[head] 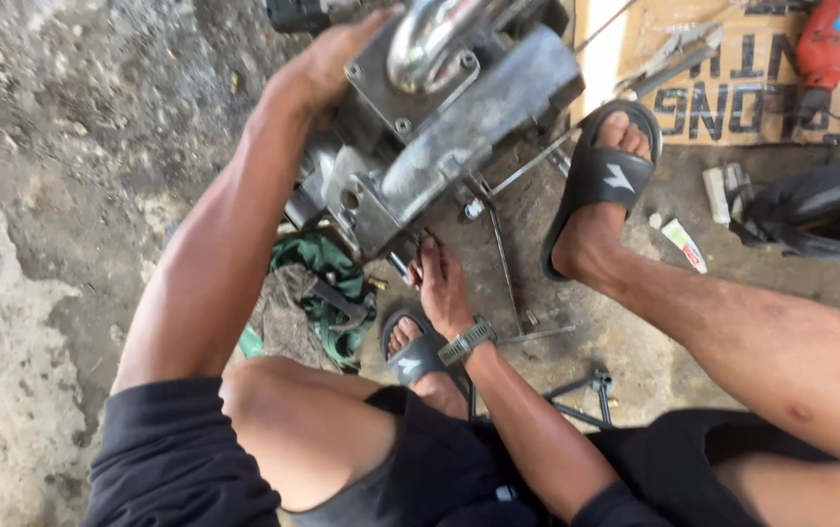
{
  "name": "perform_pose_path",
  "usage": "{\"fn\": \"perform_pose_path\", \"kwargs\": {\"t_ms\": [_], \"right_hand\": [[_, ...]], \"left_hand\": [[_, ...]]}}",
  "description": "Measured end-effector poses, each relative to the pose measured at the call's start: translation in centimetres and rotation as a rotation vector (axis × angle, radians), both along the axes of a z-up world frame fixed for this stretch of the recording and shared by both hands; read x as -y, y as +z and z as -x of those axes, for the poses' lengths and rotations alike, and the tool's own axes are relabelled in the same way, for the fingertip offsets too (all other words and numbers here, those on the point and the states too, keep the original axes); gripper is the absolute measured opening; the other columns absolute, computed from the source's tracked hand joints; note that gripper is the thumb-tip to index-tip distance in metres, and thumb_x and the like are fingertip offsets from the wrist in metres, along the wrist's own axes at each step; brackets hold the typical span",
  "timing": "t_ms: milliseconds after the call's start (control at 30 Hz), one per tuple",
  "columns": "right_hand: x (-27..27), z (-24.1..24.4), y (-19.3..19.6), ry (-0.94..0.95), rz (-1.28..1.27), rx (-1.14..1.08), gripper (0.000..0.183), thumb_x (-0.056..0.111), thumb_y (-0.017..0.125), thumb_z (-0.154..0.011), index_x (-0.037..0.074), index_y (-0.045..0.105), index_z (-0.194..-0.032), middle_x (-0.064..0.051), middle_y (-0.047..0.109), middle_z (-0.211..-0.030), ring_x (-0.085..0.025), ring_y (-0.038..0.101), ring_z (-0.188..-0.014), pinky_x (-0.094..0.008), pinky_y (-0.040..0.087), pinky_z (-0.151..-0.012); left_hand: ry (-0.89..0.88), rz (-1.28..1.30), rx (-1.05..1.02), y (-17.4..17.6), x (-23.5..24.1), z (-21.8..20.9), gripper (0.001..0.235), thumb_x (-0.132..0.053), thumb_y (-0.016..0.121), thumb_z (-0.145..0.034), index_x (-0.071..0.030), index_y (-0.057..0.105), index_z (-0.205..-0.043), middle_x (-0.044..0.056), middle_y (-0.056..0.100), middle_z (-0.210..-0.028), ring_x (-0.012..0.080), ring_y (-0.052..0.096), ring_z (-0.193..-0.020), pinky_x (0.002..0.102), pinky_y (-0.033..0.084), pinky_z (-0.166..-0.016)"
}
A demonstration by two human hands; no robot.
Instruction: Securing the casing of a motorcycle engine using a T-handle wrench and installing a gasket.
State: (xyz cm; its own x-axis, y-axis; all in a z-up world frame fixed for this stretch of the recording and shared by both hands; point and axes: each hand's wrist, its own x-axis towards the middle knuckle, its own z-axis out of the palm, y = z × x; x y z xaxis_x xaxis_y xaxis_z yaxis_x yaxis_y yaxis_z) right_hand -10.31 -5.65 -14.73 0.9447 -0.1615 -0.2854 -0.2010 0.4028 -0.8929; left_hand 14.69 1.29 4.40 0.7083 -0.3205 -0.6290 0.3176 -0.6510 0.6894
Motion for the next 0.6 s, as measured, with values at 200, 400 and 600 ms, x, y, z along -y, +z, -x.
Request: {"fn": "perform_pose_path", "kwargs": {"t_ms": [200,400,600], "right_hand": [[0.7,-1.2,0.0,0.024,0.077,-0.028,0.041,0.037,0.041,-0.109,0.014,0.043,-0.075,-0.001,0.047,-0.061,-0.014,0.047,-0.055,-0.033,0.040,-0.060],[4.2,0.1,-3.6,-0.285,0.278,-0.123,0.040,0.043,0.042,-0.108,0.016,0.049,-0.079,0.001,0.048,-0.068,-0.013,0.047,-0.063,-0.032,0.041,-0.065],[9.0,-4.0,7.7,-0.446,0.802,0.221,0.029,0.034,0.035,-0.110,0.011,0.046,-0.096,-0.004,0.047,-0.082,-0.018,0.042,-0.069,-0.035,0.034,-0.063]], "left_hand": [[0.081,0.044,0.000,1.4,0.6,0.0,0.071,-0.068,0.036,-0.085,-0.011,0.073,-0.106,0.003,0.074,-0.091,0.0196,0.072,-0.082,0.037,0.058,-0.080],[0.290,0.695,-0.080,-5.9,-1.0,-0.7,0.051,-0.049,0.060,-0.086,-0.012,0.071,-0.119,0.009,0.077,-0.110,0.0217,0.073,-0.103,0.034,0.056,-0.098],[-0.008,0.820,0.081,-6.4,-1.9,-0.2,0.077,-0.057,0.058,-0.090,-0.004,0.052,-0.146,0.021,0.066,-0.137,0.0334,0.068,-0.123,0.041,0.056,-0.107]]}}
